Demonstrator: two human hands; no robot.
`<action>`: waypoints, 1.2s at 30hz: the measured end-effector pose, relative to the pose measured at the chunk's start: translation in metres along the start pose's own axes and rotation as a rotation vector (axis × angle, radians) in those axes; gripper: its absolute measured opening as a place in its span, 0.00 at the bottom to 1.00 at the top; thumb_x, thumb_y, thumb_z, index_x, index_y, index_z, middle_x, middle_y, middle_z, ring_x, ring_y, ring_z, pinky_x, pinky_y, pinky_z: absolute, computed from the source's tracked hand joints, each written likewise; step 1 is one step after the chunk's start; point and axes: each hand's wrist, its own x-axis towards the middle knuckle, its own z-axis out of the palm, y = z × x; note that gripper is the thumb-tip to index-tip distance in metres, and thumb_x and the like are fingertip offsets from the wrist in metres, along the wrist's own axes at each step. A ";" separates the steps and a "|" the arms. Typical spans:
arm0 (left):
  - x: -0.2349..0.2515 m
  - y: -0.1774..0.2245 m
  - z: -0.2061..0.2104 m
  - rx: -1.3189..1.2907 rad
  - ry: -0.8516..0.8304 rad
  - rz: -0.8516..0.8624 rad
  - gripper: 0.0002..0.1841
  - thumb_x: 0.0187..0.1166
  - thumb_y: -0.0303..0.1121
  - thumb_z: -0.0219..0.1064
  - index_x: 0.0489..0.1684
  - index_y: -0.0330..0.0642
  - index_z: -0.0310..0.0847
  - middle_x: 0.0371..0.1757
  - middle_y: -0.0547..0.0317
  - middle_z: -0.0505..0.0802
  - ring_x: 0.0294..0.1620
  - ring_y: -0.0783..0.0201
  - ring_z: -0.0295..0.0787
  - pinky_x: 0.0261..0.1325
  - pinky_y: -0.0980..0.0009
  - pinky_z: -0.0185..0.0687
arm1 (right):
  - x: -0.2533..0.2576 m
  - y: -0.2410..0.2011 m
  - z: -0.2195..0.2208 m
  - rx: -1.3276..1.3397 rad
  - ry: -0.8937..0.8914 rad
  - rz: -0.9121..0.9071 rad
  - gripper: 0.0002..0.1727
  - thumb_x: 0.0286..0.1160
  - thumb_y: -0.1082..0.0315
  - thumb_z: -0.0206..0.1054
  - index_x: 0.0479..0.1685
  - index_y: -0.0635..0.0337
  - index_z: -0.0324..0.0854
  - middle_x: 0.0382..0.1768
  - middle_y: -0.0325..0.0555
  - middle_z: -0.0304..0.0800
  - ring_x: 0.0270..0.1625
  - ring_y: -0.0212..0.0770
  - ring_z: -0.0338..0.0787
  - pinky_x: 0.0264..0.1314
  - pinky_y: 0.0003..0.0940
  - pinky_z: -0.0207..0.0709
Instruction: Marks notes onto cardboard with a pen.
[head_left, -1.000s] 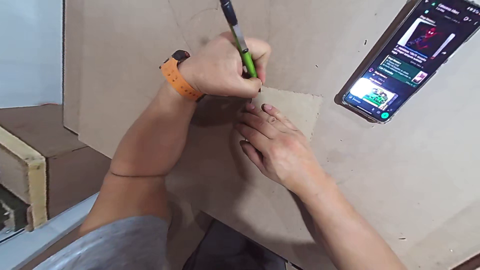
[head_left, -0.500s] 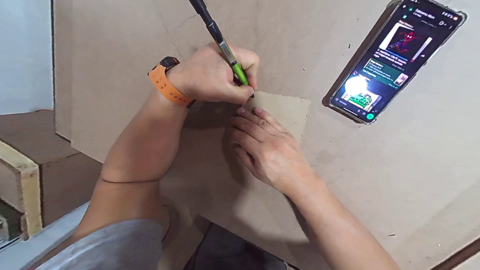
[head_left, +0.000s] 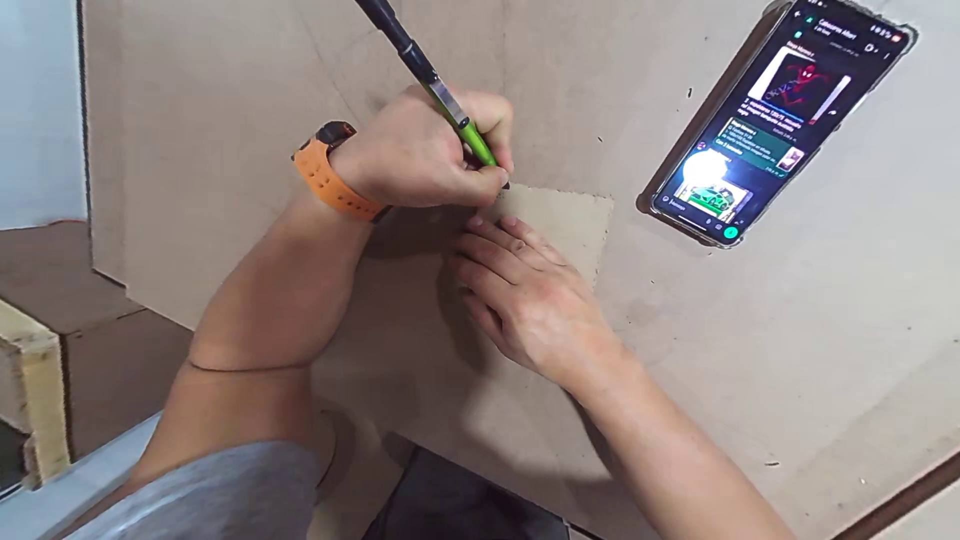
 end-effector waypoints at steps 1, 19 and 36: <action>0.000 0.000 0.000 0.002 -0.026 0.005 0.01 0.64 0.34 0.70 0.27 0.51 0.86 0.27 0.71 0.90 0.21 0.79 0.78 0.19 0.80 0.69 | -0.001 0.000 0.000 0.002 -0.001 0.002 0.19 0.89 0.59 0.55 0.65 0.51 0.88 0.72 0.37 0.88 0.85 0.39 0.75 0.95 0.40 0.57; 0.003 0.001 0.000 -0.025 -0.066 0.006 0.02 0.65 0.36 0.70 0.27 0.52 0.85 0.30 0.70 0.92 0.22 0.78 0.81 0.18 0.79 0.71 | -0.001 -0.001 -0.001 0.011 0.000 0.010 0.18 0.89 0.60 0.55 0.63 0.51 0.88 0.72 0.38 0.88 0.85 0.38 0.76 0.95 0.39 0.57; 0.003 0.006 0.004 0.046 -0.048 -0.016 0.02 0.65 0.37 0.71 0.28 0.53 0.87 0.28 0.73 0.91 0.21 0.81 0.78 0.19 0.81 0.69 | -0.001 -0.001 -0.001 0.032 -0.015 0.009 0.18 0.89 0.60 0.56 0.63 0.51 0.88 0.72 0.38 0.88 0.84 0.38 0.76 0.95 0.39 0.57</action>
